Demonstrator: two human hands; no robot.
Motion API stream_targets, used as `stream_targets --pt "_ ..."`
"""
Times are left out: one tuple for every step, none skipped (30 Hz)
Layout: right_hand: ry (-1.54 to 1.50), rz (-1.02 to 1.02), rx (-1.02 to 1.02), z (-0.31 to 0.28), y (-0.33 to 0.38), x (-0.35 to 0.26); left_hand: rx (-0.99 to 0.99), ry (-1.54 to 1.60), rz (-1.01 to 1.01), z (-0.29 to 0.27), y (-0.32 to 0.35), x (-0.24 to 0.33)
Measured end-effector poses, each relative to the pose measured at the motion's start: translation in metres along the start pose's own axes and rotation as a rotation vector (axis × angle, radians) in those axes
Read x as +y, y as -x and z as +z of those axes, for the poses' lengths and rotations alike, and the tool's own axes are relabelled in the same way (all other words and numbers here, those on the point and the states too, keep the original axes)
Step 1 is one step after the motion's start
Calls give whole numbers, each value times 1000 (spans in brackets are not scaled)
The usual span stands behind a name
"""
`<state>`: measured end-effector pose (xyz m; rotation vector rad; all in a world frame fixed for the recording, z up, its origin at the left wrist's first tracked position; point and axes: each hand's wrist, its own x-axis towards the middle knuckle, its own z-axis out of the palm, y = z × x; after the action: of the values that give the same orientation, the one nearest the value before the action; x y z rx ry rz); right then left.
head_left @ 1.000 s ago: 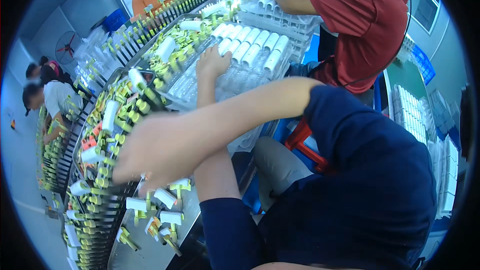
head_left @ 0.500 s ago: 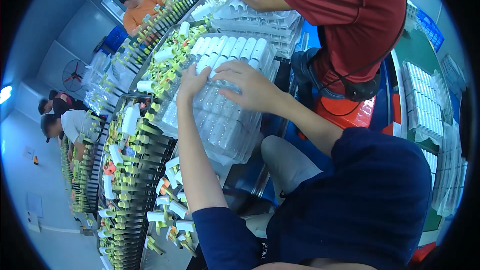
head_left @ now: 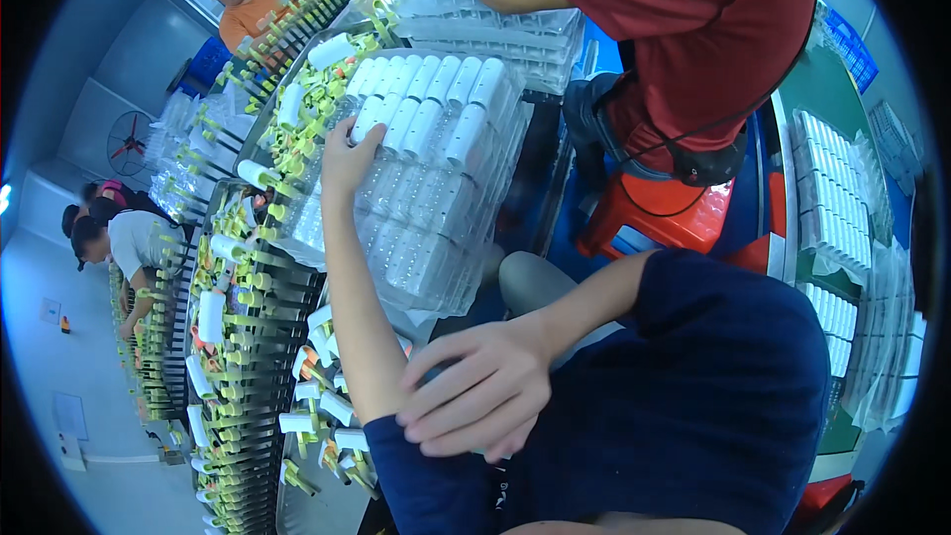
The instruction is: Taking manufactured items from a circular conveyor belt and packing them into plastic trays.
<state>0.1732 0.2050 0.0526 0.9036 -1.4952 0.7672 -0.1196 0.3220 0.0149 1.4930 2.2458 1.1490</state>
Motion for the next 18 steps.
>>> stream_targets --pt "47 -17 26 -16 -3 -7 4 -3 1 0 2 4" --pt "98 -28 51 -28 -12 -17 4 42 -8 4 3 12" --pt "144 -79 348 -22 -24 -33 16 84 -31 4 4 11" --pt "201 -130 635 -18 -39 -54 101 54 6 6 3 13" --pt "151 -484 613 -31 -47 -51 143 35 -24 -5 10 3" --pt "80 -654 711 -28 -62 -47 188 16 -56 -17 19 -8" --pt "122 -781 413 -45 -72 -49 177 31 8 1 7 15" --pt "119 -889 150 -55 -77 -44 171 34 11 4 6 23" --pt "-8 -1002 178 -44 -82 -29 180 -33 19 7 6 30" --pt "-256 -683 245 -26 -48 -33 198 -110 22 5 9 33" --pt "-91 -510 190 -23 -36 -27 210 -122 12 1 14 30" --pt "117 -293 13 -25 -24 -29 256 -145 54 0 17 28" --pt "87 -135 -93 -27 -22 -16 300 -164 103 -1 19 30" --pt "166 -70 -109 -26 -9 -3 345 -307 164 0 20 33" --pt "197 33 -117 -27 2 6 347 -319 157 -2 23 34" --pt "227 134 -127 -29 9 11 454 -350 247 -7 27 37" --pt "273 228 -113 -36 16 10 553 -369 345 -6 26 43" --pt "319 323 -98 -44 22 9 533 -187 329 -8 23 49"
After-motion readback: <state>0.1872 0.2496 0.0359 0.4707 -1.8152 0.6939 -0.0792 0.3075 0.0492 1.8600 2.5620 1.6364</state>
